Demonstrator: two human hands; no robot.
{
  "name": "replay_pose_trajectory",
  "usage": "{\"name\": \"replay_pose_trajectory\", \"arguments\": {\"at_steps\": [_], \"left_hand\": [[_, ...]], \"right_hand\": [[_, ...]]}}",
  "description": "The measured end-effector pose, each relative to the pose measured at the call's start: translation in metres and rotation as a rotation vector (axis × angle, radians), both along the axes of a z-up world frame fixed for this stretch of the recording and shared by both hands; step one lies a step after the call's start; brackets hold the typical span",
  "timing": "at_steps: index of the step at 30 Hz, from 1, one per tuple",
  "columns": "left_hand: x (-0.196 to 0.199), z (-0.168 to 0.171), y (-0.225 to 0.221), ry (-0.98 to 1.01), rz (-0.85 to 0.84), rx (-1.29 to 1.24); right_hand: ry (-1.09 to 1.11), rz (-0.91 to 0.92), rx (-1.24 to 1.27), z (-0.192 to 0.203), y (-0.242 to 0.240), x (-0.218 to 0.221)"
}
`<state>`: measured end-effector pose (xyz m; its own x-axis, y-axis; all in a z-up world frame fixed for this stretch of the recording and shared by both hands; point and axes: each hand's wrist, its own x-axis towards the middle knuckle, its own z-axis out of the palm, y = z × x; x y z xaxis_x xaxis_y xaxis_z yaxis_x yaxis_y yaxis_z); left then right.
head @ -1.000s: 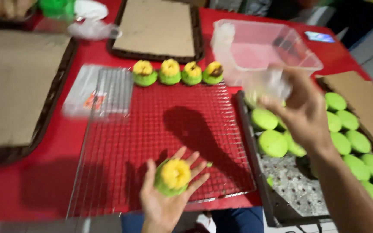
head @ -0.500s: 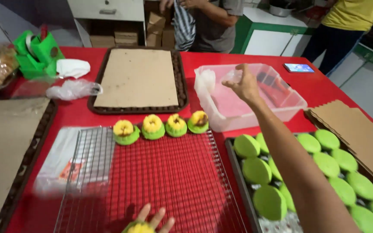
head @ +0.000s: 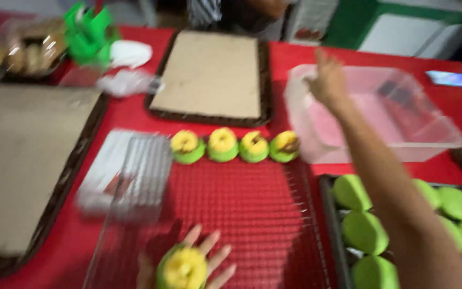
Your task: Removing small green cakes from plastic molds and arranging them on a wire cooling rack
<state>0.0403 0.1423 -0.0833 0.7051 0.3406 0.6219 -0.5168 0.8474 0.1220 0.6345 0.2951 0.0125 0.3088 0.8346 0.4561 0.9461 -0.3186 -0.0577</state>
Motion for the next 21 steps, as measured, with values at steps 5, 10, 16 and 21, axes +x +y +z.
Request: {"name": "replay_pose_trajectory", "arguments": {"at_steps": [5, 10, 16, 21], "left_hand": [[-0.012, 0.077, -0.016, 0.309, 0.229, -0.272], [-0.017, 0.185, -0.017, 0.657, 0.431, -0.548], [-0.047, 0.125, 0.0, 0.577, 0.475, -0.536], [-0.068, 0.103, 0.016, 0.059, 0.788, 0.167]], "right_hand": [[0.371, 0.701, -0.117, 0.155, -0.095, -0.278], [0.673, 1.127, -0.507, 0.137, -0.153, -0.418], [0.709, 1.342, -0.489, 0.111, -0.143, -0.472], [0.847, 1.214, -0.496, 0.099, -0.12, -0.48]]}}
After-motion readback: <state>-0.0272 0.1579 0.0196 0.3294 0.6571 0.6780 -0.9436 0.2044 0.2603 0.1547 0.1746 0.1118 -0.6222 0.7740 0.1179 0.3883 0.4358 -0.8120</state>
